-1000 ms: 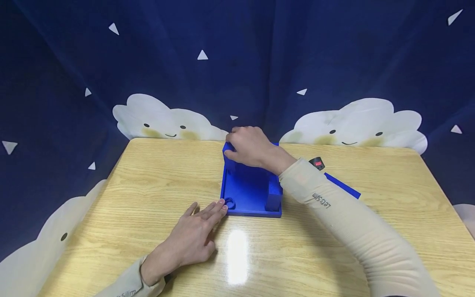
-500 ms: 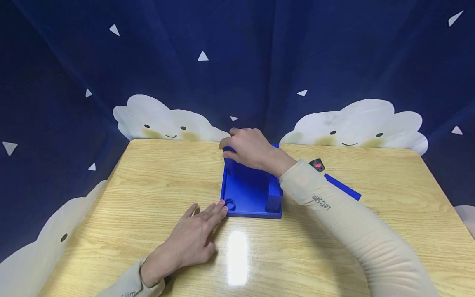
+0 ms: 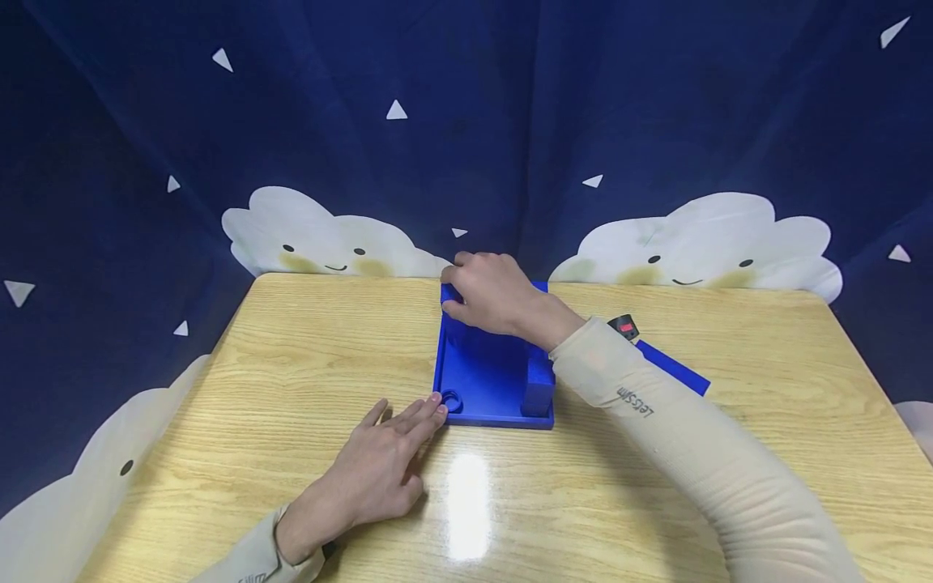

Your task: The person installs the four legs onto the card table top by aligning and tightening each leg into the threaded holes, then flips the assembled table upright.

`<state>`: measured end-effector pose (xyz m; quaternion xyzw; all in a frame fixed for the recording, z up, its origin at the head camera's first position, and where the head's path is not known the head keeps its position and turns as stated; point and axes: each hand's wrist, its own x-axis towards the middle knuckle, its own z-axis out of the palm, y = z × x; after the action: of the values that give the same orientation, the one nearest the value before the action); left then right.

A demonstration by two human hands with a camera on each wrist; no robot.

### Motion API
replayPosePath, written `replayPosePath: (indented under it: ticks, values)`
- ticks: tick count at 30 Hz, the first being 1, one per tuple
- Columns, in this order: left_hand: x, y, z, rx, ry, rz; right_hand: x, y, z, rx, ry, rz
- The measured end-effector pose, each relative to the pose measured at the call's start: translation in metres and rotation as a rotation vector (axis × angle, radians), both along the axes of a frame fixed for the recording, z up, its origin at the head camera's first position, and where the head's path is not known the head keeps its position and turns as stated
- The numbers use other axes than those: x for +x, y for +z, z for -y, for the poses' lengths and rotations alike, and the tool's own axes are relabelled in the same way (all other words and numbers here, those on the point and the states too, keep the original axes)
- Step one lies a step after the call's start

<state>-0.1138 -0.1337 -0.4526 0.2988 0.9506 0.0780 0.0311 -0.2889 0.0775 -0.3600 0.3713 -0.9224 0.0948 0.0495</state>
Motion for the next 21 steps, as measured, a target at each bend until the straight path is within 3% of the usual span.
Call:
replayPosePath:
  ticks: [8,16,21]
  values:
    - [-0.0008,0.0006,-0.0001,-0.013,0.0,-0.014,-0.0007,-0.0015,0.0038,-0.021,-0.022,-0.043]
    - [-0.001,-0.0006,0.0002,-0.015,-0.002,-0.024,-0.0008,-0.0041,0.0006,-0.066,0.078,-0.071]
    - [-0.0002,-0.0007,0.0007,-0.008,-0.005,-0.026,-0.0003,-0.0029,-0.0007,-0.03,0.069,-0.046]
